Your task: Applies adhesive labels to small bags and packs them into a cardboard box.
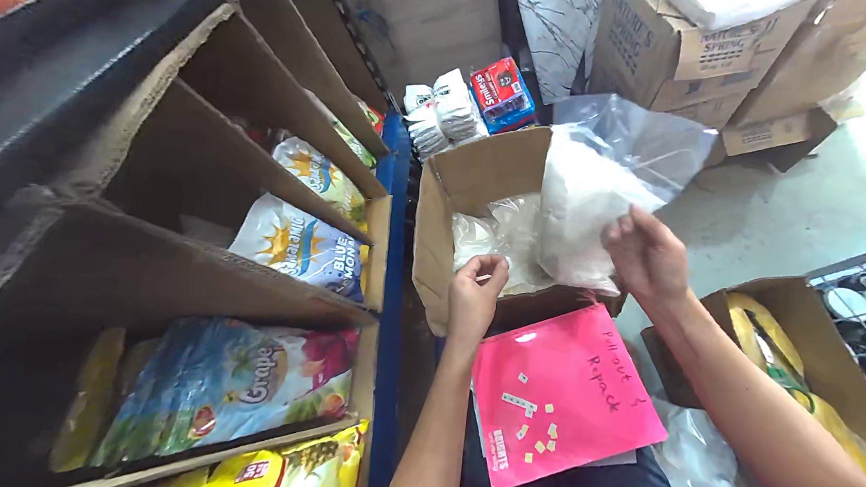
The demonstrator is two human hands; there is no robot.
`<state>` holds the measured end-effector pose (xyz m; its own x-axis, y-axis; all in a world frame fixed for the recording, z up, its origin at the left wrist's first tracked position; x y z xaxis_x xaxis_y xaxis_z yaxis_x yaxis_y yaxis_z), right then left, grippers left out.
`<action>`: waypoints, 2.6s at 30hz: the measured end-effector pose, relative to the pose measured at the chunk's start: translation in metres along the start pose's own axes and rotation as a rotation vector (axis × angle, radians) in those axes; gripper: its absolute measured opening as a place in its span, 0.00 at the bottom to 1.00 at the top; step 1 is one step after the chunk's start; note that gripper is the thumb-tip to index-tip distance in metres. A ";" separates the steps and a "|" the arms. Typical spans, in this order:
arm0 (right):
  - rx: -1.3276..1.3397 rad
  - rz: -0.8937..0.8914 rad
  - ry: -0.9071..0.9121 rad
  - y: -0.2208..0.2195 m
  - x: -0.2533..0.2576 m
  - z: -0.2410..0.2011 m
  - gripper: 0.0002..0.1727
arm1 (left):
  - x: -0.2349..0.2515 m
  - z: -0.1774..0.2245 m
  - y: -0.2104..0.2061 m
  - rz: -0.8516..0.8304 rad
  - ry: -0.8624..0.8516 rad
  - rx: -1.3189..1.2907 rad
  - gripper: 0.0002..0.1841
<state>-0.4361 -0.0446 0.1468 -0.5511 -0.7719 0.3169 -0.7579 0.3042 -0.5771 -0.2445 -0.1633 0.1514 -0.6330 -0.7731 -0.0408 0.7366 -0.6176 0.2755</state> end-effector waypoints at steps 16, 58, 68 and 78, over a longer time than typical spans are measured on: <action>0.008 -0.026 -0.153 0.032 -0.132 0.007 0.16 | -0.014 0.010 -0.078 -0.299 -0.200 0.289 0.12; -0.169 -0.103 -0.111 0.049 -0.162 0.023 0.15 | -0.020 -0.002 -0.108 -0.561 -0.558 0.716 0.14; -0.226 0.025 -0.040 0.039 -0.138 0.010 0.26 | -0.015 -0.009 -0.071 -0.403 -0.505 0.540 0.13; -0.307 0.052 0.153 0.009 -0.114 -0.087 0.28 | -0.027 0.000 -0.020 -0.279 -0.508 0.429 0.16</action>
<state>-0.4103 0.0950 0.1707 -0.6202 -0.6655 0.4154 -0.7842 0.5130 -0.3490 -0.2423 -0.1303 0.1470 -0.8934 -0.3673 0.2585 0.4388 -0.5904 0.6774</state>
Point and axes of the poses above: each hand's wrist, its own x-axis towards the middle knuckle, its own y-axis out of the back of the hand, z = x × y, the point moved 1 cm from there along x, towards the middle knuckle, and after that the axes turned 8 degrees about -z, right-handed, at the moved point
